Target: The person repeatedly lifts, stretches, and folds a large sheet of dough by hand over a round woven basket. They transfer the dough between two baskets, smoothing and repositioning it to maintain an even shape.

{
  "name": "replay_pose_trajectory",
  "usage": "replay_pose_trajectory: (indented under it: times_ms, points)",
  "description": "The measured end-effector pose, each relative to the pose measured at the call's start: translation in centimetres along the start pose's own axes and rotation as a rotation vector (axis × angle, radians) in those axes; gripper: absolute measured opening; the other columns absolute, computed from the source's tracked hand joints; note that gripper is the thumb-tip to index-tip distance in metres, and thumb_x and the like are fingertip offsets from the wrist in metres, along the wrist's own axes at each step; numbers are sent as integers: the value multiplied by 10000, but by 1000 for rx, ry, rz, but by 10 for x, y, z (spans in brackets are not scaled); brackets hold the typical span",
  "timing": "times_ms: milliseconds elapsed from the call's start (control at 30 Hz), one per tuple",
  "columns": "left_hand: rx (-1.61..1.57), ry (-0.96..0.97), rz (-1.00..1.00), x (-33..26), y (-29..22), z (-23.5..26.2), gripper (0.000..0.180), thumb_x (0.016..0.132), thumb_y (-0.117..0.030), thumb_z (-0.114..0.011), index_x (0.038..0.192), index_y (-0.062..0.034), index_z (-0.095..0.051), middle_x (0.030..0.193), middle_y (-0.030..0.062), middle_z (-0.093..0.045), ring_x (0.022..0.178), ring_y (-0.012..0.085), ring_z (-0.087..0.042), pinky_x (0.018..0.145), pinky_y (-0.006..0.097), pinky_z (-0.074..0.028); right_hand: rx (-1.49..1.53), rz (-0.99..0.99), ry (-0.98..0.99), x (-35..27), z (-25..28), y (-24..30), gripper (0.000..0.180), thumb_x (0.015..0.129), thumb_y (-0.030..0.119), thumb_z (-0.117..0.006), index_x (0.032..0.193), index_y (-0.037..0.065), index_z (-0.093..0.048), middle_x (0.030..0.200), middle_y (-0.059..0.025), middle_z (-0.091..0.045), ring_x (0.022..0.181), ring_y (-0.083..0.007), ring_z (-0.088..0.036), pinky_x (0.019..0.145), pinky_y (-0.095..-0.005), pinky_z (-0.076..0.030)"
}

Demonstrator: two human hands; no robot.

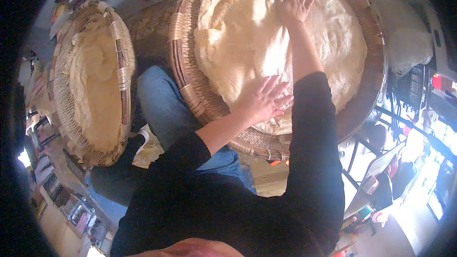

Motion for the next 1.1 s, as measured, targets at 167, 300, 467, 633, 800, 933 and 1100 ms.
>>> replay_pose_trajectory:
  times_ms: [167,300,467,633,800,933,1100]
  points:
    - [-10,105,6,1,1,-11,626,981,-586,-316,1515,-259,-313,1595,93,-229,1473,393,-122,1196,543,-48,-168,-70,230,14,-19,-3,801,951,673,-190,1564,165,-109,1633,-11,-76,1505,-251,-25,1203,-498,18]
    - [-33,144,-25,4,1,-14,621,995,-552,-328,1533,-249,-263,1597,100,-216,1474,397,-118,1196,548,-74,-214,-225,291,20,-14,-2,792,960,631,-284,1563,145,-115,1633,-63,-64,1503,-265,-56,1199,-514,-29]
    - [-246,-112,-26,-19,0,35,434,822,-414,-629,1158,-140,-647,1289,117,-574,1343,365,-392,1130,561,-275,218,43,101,-4,-26,68,723,997,581,-246,1556,132,-156,1629,-89,-89,1496,-283,-105,1176,-555,-121]
    - [-521,-260,-21,-118,38,118,254,827,-240,-639,1012,-67,-658,1140,120,-632,1156,315,-554,952,430,-463,-164,106,162,-4,-57,75,639,1010,531,-273,1524,151,-259,1607,-95,-184,1478,-285,-172,1156,-545,-184]
    - [-257,-830,474,-311,165,213,127,898,-121,-591,991,-69,-659,938,114,-653,884,324,-624,750,426,-515,179,57,106,2,-13,69,679,962,527,-452,1487,112,-336,1558,-185,-257,1446,-356,-237,1113,-533,-319]
    - [-286,-493,1075,-443,262,185,181,928,-218,-608,1009,-61,-647,948,149,-637,886,356,-622,760,445,-513,448,196,-19,-47,63,138,552,932,351,-628,1363,42,-476,1357,-170,-487,1265,-317,-470,1053,-439,-401]
    - [-213,-79,986,-489,271,155,235,955,-242,-579,1044,-29,-622,995,169,-644,959,356,-619,814,438,-500,673,579,3,-128,147,302,338,908,78,-647,1239,65,-575,1238,-94,-601,1201,-243,-535,1031,-367,-408]
Point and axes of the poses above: each hand's wrist, its own x-axis towards the middle knuckle, its own z-axis out of the back of the hand, y = z × x, the point moved 9 cm from there along x, towards the middle knuckle
